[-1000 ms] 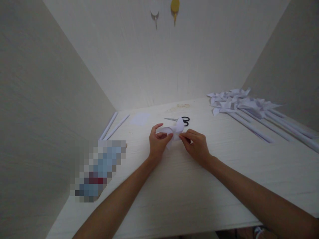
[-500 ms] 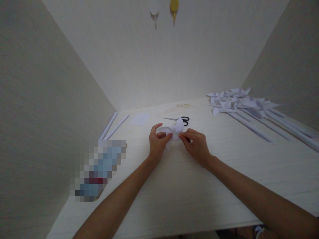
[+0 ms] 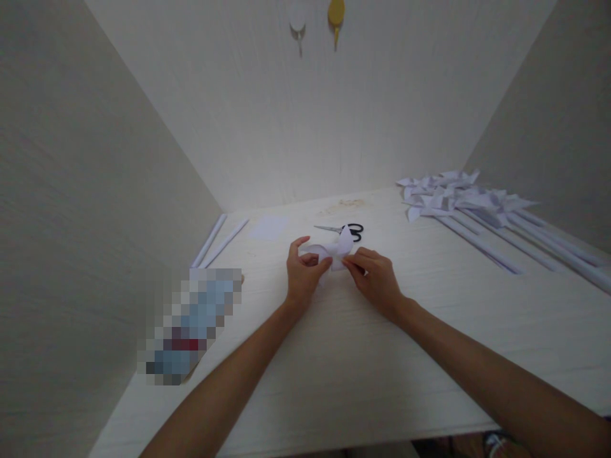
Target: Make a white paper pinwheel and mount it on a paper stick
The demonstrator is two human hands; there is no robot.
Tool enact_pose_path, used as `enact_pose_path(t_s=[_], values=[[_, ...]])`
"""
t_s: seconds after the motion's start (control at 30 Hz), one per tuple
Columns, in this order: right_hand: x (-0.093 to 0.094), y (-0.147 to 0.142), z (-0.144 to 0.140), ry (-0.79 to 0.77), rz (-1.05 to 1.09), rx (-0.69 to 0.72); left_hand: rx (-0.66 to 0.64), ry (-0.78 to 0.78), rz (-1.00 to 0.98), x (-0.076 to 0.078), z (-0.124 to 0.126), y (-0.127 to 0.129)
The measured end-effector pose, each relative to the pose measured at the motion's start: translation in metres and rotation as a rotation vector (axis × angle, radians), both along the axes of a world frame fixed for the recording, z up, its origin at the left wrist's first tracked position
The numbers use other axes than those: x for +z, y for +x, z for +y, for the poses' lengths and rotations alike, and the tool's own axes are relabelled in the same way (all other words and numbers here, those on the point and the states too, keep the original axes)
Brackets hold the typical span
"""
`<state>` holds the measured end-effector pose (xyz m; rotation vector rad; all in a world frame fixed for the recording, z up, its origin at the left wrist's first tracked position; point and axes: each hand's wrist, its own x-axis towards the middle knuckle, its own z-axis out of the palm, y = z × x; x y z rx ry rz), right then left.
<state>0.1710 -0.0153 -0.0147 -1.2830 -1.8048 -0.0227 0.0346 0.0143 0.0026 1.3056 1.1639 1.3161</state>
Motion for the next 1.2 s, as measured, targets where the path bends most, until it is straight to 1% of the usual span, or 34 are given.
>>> enact_pose_path(t_s=[0.27, 0.57, 0.83, 1.03, 1.2], values=[[0.0003, 0.0053, 0.0014, 0.005, -0.128, -0.011, -0.050, 0.024, 0.006, -0.0007, -0.0010, -0.0016], [-0.0019, 0.0066, 0.0033, -0.040, -0.050, 0.026, -0.036, 0.043, 0.048, -0.0017, -0.0005, -0.0022], [-0.0039, 0.0049, 0.0042, -0.072, -0.071, 0.025, -0.040, 0.057, 0.044, -0.0013, 0.0003, -0.0001], [-0.0040, 0.0040, 0.0042, -0.065, -0.084, 0.011, -0.067, 0.046, 0.013, -0.0010, -0.0007, 0.0009], [-0.0043, 0.0043, 0.0048, -0.070, -0.091, 0.000, -0.053, 0.064, 0.032, -0.0010, -0.0004, -0.0001]])
